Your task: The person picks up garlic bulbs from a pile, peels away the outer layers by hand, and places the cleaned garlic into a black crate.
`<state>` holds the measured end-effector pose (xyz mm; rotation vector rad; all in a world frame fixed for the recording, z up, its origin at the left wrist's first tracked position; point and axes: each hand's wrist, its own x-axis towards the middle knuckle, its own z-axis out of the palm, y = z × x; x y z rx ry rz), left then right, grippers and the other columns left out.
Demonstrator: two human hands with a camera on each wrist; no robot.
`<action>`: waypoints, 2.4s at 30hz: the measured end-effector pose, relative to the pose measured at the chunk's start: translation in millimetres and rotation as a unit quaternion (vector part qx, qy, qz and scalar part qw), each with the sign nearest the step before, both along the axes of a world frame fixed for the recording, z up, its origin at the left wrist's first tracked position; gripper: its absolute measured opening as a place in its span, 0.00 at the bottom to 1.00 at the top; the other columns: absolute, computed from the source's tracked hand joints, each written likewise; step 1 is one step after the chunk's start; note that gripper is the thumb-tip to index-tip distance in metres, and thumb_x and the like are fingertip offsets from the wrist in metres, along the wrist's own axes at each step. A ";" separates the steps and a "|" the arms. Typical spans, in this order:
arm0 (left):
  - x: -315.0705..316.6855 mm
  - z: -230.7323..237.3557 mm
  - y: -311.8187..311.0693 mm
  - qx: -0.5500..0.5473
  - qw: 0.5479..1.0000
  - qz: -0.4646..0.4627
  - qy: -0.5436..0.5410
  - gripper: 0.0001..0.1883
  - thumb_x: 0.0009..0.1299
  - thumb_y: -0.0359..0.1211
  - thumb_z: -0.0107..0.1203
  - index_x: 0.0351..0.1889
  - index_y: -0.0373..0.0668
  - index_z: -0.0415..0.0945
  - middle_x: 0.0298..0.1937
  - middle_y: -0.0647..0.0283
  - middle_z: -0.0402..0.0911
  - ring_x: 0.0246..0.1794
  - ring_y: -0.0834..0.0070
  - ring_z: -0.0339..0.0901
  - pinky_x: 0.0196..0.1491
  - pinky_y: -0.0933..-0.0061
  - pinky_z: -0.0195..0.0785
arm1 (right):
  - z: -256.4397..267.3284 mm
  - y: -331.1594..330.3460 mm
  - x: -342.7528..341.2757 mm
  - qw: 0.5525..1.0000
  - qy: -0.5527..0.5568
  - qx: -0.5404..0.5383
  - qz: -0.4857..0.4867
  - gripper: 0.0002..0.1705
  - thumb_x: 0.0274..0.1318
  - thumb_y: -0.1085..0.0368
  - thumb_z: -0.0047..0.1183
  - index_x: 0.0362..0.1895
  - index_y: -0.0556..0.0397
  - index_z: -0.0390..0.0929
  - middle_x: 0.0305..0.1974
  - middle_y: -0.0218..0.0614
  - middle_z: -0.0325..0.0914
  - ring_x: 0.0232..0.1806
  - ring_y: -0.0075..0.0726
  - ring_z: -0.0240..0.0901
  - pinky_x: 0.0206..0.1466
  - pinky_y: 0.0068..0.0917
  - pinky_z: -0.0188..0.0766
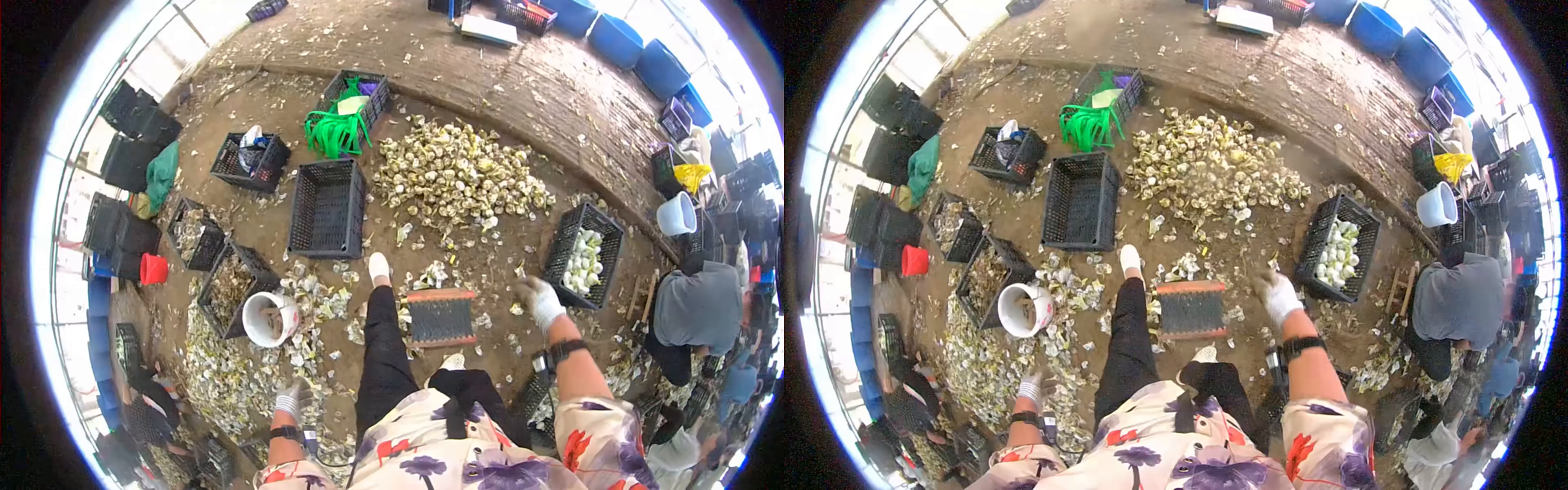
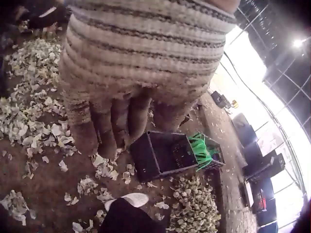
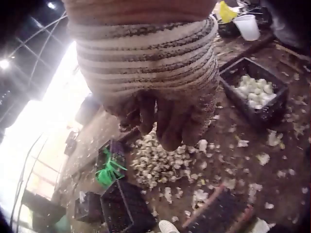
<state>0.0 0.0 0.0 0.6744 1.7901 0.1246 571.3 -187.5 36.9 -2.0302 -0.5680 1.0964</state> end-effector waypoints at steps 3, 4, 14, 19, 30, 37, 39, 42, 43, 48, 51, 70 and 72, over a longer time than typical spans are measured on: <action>0.1 -123.3 81.1 0.013 0.993 -0.110 -0.030 0.20 0.62 0.40 0.49 0.49 0.41 0.64 0.38 0.55 0.76 0.32 0.60 0.76 0.27 0.58 0.71 | -49.9 82.9 25.8 0.997 0.042 -0.014 -0.068 0.14 0.52 0.64 0.49 0.42 0.59 0.73 0.31 0.36 0.75 0.29 0.27 0.68 0.33 0.22 0.66; -15.8 -192.6 109.0 0.068 0.981 -0.174 -0.046 0.21 0.62 0.41 0.49 0.50 0.41 0.64 0.38 0.54 0.76 0.33 0.60 0.76 0.28 0.57 0.71 | -78.9 98.2 32.4 0.994 0.055 -0.007 -0.090 0.15 0.52 0.64 0.50 0.43 0.59 0.72 0.31 0.38 0.75 0.28 0.28 0.68 0.33 0.23 0.66; 432.0 -283.0 242.7 -0.169 0.964 -0.152 -0.138 0.16 0.66 0.37 0.47 0.49 0.41 0.66 0.42 0.58 0.74 0.36 0.68 0.75 0.32 0.68 0.72 | -354.7 203.0 27.6 0.855 0.006 -0.353 0.381 0.33 0.37 0.53 0.61 0.50 0.53 0.67 0.45 0.48 0.71 0.49 0.48 0.68 0.49 0.36 0.67; 481.9 -435.4 174.8 -0.027 0.829 -0.558 0.022 0.23 0.61 0.42 0.50 0.52 0.44 0.64 0.51 0.54 0.69 0.48 0.61 0.70 0.48 0.67 0.65 | -485.5 186.1 7.2 0.778 0.081 -0.300 0.545 0.26 0.42 0.56 0.54 0.48 0.51 0.69 0.45 0.44 0.73 0.46 0.49 0.71 0.47 0.36 0.69; 500.1 -599.5 96.6 0.141 0.446 -0.874 -0.133 0.28 0.54 0.40 0.55 0.55 0.50 0.64 0.61 0.62 0.61 0.64 0.61 0.51 0.65 0.56 0.41 | -509.8 81.7 7.7 0.719 0.347 -0.272 0.538 0.22 0.47 0.49 0.46 0.41 0.50 0.74 0.38 0.48 0.75 0.41 0.52 0.72 0.44 0.41 0.68; 511.4 -553.7 136.5 -0.146 0.567 -0.792 0.176 0.33 0.58 0.52 0.48 0.60 0.48 0.58 0.59 0.52 0.61 0.51 0.56 0.69 0.52 0.59 0.62 | -563.4 10.8 1.3 0.664 0.332 -0.330 0.583 0.22 0.48 0.54 0.45 0.48 0.48 0.71 0.42 0.48 0.74 0.45 0.53 0.70 0.45 0.40 0.68; 587.2 -564.0 157.1 0.149 0.654 -0.729 0.137 0.32 0.55 0.50 0.54 0.57 0.49 0.61 0.49 0.51 0.67 0.43 0.53 0.70 0.44 0.57 0.65 | -585.9 29.7 20.1 0.741 0.233 -0.313 0.546 0.20 0.48 0.57 0.46 0.47 0.49 0.72 0.41 0.49 0.73 0.44 0.54 0.69 0.46 0.40 0.68; 639.3 -611.0 169.1 0.164 0.586 -0.788 0.092 0.29 0.53 0.42 0.58 0.54 0.49 0.64 0.45 0.48 0.69 0.45 0.53 0.69 0.47 0.60 0.65 | -563.8 171.0 125.9 0.866 0.121 -0.298 0.383 0.21 0.49 0.68 0.46 0.50 0.57 0.68 0.44 0.50 0.73 0.46 0.45 0.70 0.47 0.32 0.68; 642.7 -619.0 172.8 0.173 0.613 -0.768 0.071 0.28 0.54 0.41 0.58 0.54 0.48 0.64 0.46 0.49 0.69 0.46 0.54 0.69 0.48 0.60 0.64 | -574.3 170.1 128.2 0.959 0.109 -0.193 0.179 0.20 0.48 0.72 0.46 0.49 0.57 0.68 0.43 0.47 0.74 0.43 0.40 0.71 0.45 0.28 0.69; 635.8 -566.8 190.0 0.096 0.869 -0.459 -0.159 0.24 0.58 0.35 0.57 0.53 0.43 0.65 0.51 0.52 0.69 0.51 0.62 0.68 0.54 0.64 0.61 | -572.1 201.7 150.3 0.975 0.102 0.048 -0.193 0.23 0.42 0.71 0.58 0.47 0.59 0.70 0.38 0.38 0.76 0.36 0.31 0.72 0.42 0.23 0.69; 624.9 -519.3 182.4 0.218 0.870 -0.322 -0.304 0.22 0.61 0.33 0.54 0.52 0.38 0.65 0.51 0.57 0.70 0.52 0.69 0.66 0.56 0.72 0.57 | -535.9 236.9 145.5 0.986 -0.044 0.135 -0.083 0.28 0.39 0.72 0.58 0.50 0.59 0.67 0.39 0.37 0.73 0.34 0.28 0.72 0.39 0.23 0.70; 491.4 -324.4 39.2 0.556 0.657 -0.483 -0.158 0.33 0.47 0.41 0.65 0.50 0.37 0.67 0.44 0.49 0.74 0.43 0.59 0.74 0.44 0.67 0.68 | -389.9 140.4 36.3 0.915 0.169 0.333 -0.154 0.09 0.48 0.68 0.54 0.36 0.59 0.74 0.28 0.31 0.74 0.28 0.20 0.66 0.32 0.17 0.64; 480.6 -323.5 34.0 0.553 0.649 -0.509 -0.118 0.33 0.47 0.40 0.64 0.50 0.38 0.66 0.44 0.49 0.74 0.42 0.58 0.73 0.45 0.67 0.68 | -386.5 132.9 28.0 0.913 0.244 0.288 -0.157 0.10 0.49 0.69 0.54 0.37 0.59 0.75 0.28 0.30 0.74 0.28 0.19 0.66 0.32 0.17 0.64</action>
